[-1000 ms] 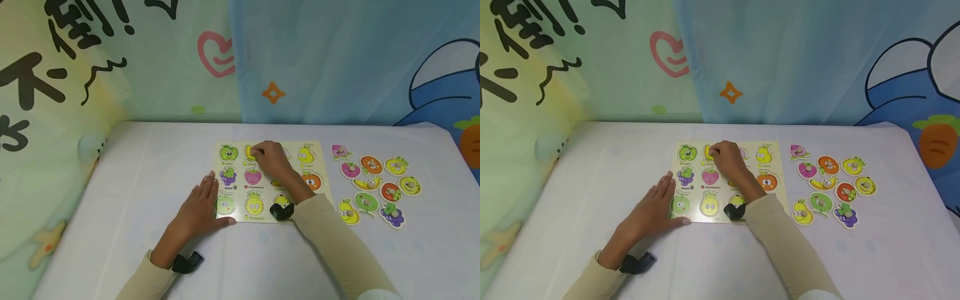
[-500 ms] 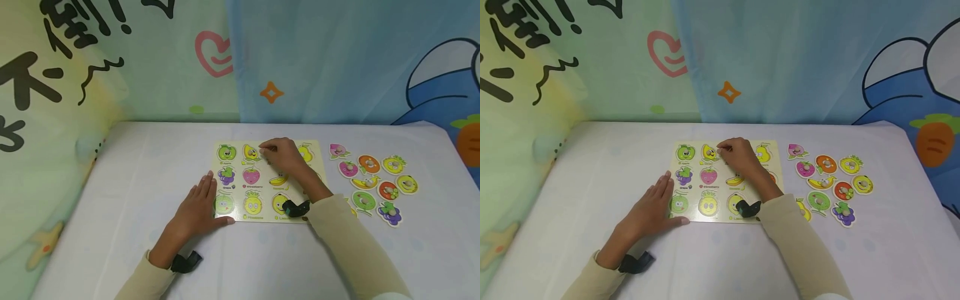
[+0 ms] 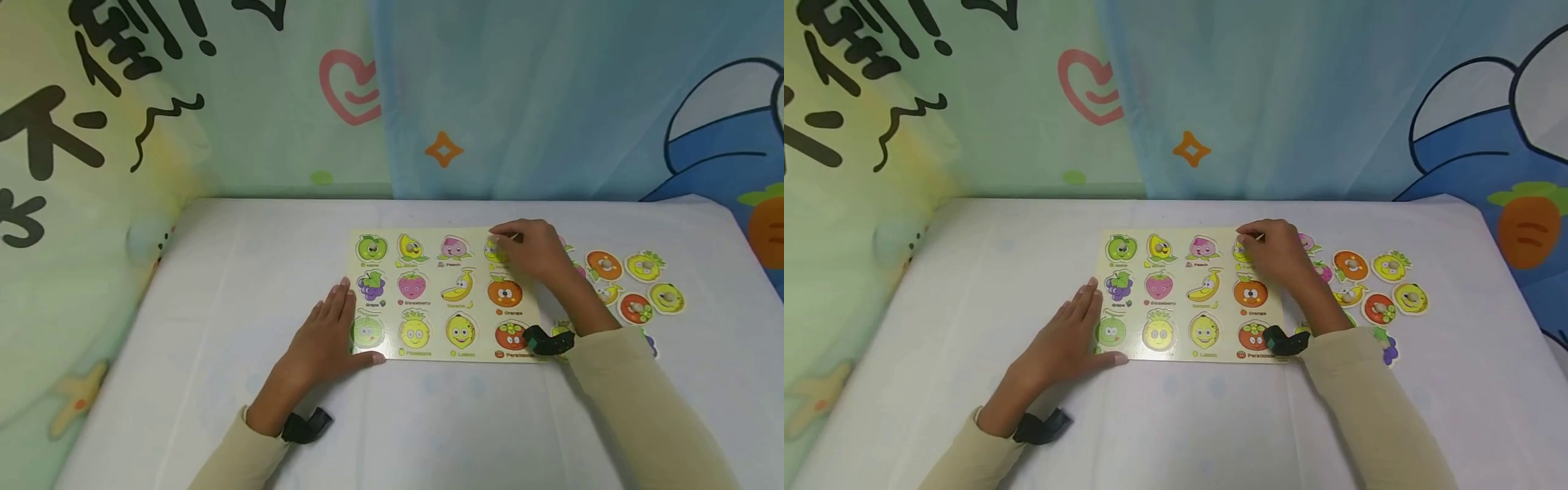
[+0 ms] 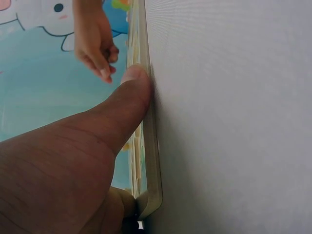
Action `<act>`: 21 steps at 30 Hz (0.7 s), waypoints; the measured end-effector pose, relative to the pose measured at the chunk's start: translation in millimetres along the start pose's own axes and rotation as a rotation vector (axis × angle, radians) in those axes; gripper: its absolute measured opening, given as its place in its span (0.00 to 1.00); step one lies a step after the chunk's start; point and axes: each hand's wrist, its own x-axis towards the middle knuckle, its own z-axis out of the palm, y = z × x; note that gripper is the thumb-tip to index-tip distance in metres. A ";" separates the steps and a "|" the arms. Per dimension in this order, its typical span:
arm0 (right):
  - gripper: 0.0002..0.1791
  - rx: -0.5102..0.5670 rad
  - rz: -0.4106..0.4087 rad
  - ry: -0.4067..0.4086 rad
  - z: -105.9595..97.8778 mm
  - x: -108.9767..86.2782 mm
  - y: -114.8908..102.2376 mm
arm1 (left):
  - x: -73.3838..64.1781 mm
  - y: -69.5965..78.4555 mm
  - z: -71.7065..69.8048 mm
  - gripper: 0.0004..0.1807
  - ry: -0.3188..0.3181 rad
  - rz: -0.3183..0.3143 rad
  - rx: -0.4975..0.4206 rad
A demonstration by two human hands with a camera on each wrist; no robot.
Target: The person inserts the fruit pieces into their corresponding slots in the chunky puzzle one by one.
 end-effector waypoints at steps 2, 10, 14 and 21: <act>0.18 -0.015 0.016 0.025 -8.9 -1.4 5.7 | -0.5 0.5 -0.6 0.64 -0.006 -0.005 0.003; 0.22 -0.021 0.117 0.065 -34.1 -6.2 34.3 | 0.3 1.5 0.8 0.64 -0.006 -0.012 -0.010; 0.24 -0.013 0.171 0.035 -41.7 -11.0 48.0 | 0.4 1.7 1.0 0.64 -0.010 -0.015 -0.007; 0.25 -0.054 0.323 -0.054 -41.7 -11.3 56.7 | -0.2 2.7 0.4 0.64 -0.003 -0.013 -0.007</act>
